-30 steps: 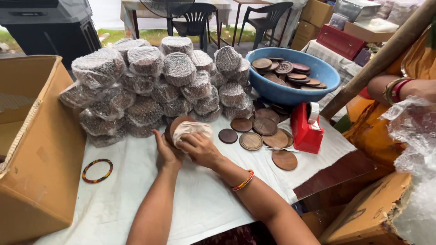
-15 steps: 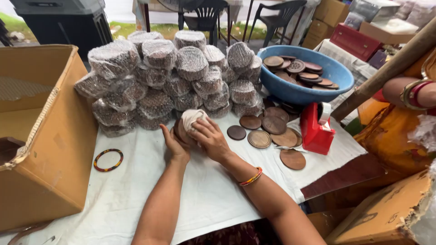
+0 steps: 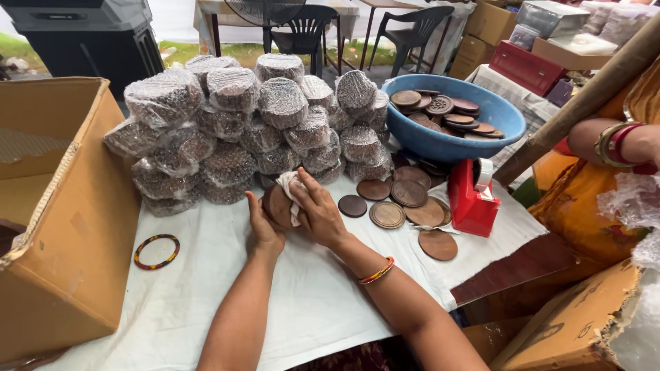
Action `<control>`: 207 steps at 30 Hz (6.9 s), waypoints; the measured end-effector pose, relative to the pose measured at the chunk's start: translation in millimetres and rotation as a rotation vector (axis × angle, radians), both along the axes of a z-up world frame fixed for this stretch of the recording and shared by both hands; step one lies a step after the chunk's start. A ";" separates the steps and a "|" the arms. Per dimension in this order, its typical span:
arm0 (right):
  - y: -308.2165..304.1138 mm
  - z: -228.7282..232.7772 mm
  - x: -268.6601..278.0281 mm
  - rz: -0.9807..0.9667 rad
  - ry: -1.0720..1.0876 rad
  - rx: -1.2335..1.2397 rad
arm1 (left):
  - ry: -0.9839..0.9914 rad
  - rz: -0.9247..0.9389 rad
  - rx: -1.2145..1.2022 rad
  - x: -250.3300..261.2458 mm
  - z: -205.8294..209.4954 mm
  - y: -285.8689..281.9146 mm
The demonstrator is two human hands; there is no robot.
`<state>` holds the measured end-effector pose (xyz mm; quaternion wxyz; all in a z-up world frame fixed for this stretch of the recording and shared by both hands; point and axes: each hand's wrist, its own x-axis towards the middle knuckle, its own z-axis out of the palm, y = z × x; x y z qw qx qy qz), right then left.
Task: The person is polishing a round wooden coaster using a white cloth. They hold the coaster in one hand and rub it with the cloth in the other, turning it over to clean both sides. The workspace includes a stack of wrapped items and a blue bowl filled with similar wooden pieces.
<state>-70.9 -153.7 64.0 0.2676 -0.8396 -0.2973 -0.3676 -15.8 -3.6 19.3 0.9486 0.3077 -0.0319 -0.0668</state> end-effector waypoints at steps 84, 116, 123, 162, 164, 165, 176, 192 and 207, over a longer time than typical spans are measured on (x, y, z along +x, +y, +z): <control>-22.0 -6.0 19.8 0.138 0.361 0.692 | -0.253 0.048 0.322 46.8 -69.3 -19.7; 10.0 17.2 -3.9 -0.312 0.010 -0.379 | -0.432 0.357 0.772 -9.7 13.4 -6.3; 14.1 12.7 -0.2 -0.516 0.346 -0.325 | -0.506 0.417 0.826 -19.4 20.5 -3.3; 1.2 -6.4 3.1 -0.345 0.260 -0.070 | -0.497 0.303 0.777 -4.5 -7.7 -9.6; 4.6 -4.0 0.8 -0.298 0.154 -0.048 | -0.436 0.251 0.765 -9.0 2.0 -4.3; 6.1 -2.9 -0.6 -0.251 0.047 -0.029 | -0.375 0.197 0.751 -11.5 6.6 -1.8; -0.5 -10.0 5.1 -0.067 0.065 -0.302 | -0.121 0.061 0.529 9.3 -13.5 5.3; -13.6 -8.9 11.0 -0.358 0.099 -0.079 | -0.495 -0.035 0.501 -16.2 15.3 2.4; -6.9 0.6 2.1 -0.240 0.195 -0.039 | -0.380 0.050 0.496 -1.3 -0.4 -2.5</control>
